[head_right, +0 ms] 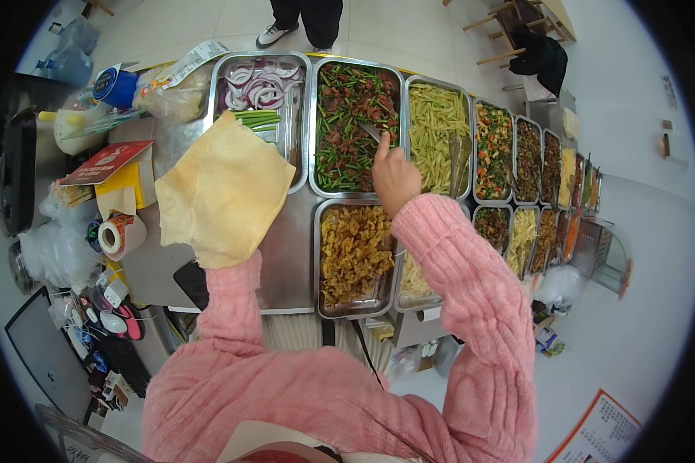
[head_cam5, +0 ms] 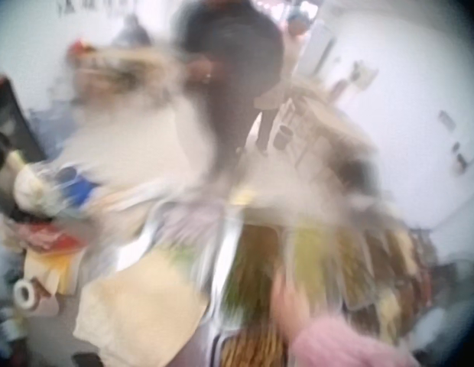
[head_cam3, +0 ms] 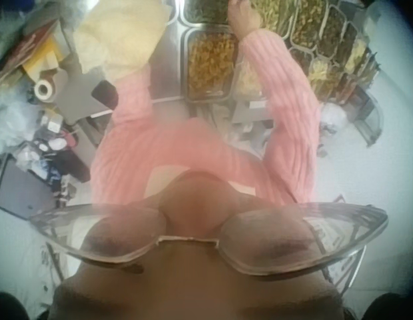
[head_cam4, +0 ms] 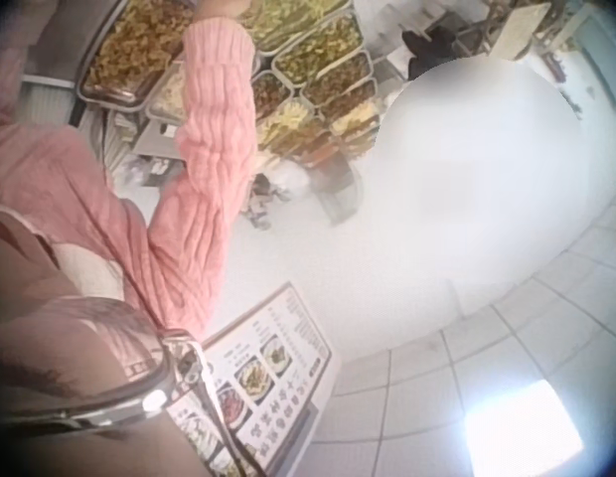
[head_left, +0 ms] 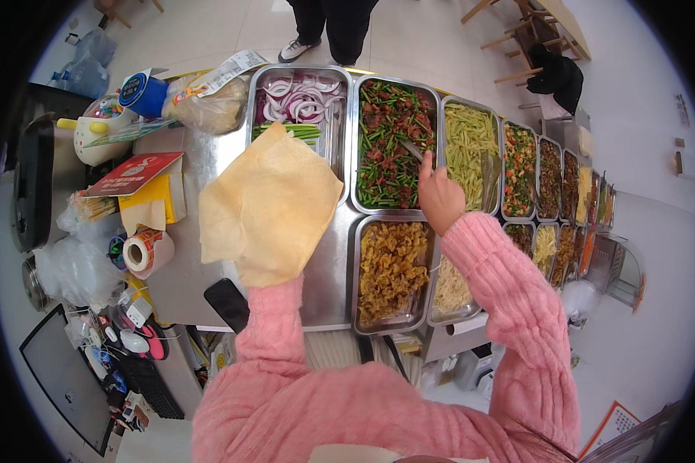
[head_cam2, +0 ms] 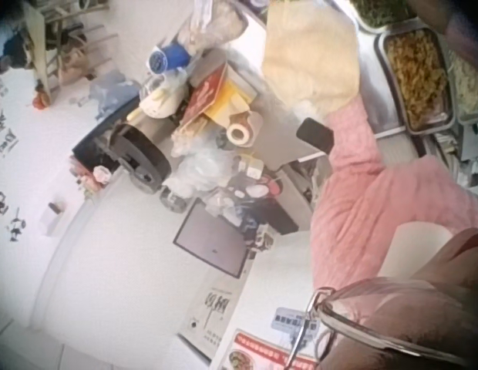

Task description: The person prepares food wraps by taking thin flatbreads, adding cooked vegetables and other fillings from metal trays, folding them, and placing them into plastic bags. The person also handles a printed receipt and a small plastic container during the process.

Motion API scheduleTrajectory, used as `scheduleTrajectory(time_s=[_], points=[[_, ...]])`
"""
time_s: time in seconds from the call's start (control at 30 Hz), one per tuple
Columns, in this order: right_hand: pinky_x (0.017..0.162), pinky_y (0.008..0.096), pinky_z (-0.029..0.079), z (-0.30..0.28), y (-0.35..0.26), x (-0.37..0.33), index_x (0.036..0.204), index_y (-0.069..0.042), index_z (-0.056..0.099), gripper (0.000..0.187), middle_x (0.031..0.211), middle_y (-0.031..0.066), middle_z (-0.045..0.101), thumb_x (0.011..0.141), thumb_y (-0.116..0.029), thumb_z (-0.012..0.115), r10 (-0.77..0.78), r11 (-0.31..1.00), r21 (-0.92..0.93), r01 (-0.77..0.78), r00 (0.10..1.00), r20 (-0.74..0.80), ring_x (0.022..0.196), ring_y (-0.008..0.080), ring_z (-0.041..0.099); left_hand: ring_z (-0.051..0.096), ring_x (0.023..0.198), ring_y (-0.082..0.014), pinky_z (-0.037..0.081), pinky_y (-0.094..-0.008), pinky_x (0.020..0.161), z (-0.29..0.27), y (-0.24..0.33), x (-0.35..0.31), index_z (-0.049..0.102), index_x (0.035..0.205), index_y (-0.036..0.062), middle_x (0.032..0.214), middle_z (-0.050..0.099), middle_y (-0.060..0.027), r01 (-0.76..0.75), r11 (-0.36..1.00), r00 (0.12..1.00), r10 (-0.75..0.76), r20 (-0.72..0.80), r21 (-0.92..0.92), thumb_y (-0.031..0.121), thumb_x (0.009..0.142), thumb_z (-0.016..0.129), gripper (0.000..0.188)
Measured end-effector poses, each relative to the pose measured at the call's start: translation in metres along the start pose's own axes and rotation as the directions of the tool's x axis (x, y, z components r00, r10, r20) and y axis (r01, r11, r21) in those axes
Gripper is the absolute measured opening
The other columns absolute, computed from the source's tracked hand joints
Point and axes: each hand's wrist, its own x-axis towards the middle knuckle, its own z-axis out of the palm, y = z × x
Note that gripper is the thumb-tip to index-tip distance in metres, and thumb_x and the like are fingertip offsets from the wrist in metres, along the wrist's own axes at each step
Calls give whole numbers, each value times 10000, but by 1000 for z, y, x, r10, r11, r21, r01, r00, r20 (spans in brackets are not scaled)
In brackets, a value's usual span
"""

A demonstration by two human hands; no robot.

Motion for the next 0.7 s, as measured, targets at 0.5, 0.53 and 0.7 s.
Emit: scheduleTrajectory(time_s=[0.5, 0.53, 0.7], points=[[631, 529, 546, 70, 1, -8, 1399, -47, 437, 447, 944, 206, 674, 962, -65, 528, 163, 849, 521, -93, 983, -90, 746, 440, 677, 514, 1314, -299, 400, -447, 1135, 20, -38, 2, 443, 1479, 60, 1426, 546, -111, 22, 997, 999, -25, 42, 74, 417, 1052, 508, 560], [629, 529, 541, 70, 0, -11, 1397, -47, 441, 432, 945, 210, 672, 975, -79, 527, 169, 831, 544, -113, 984, -52, 749, 444, 672, 514, 1314, -298, 399, -446, 1136, 21, -41, 3, 444, 1479, 61, 1425, 547, -110, 27, 997, 998, -31, 47, 78, 417, 1053, 507, 558], [547, 509, 524, 42, 4, -42, 1372, -26, 422, 468, 900, 203, 647, 929, -44, 573, 171, 810, 586, -11, 961, -218, 654, 425, 658, 513, 1314, -290, 395, -441, 1137, 22, -63, 16, 447, 1475, 64, 1421, 549, -102, 75, 991, 992, -86, 92, 113, 416, 1054, 506, 552]])
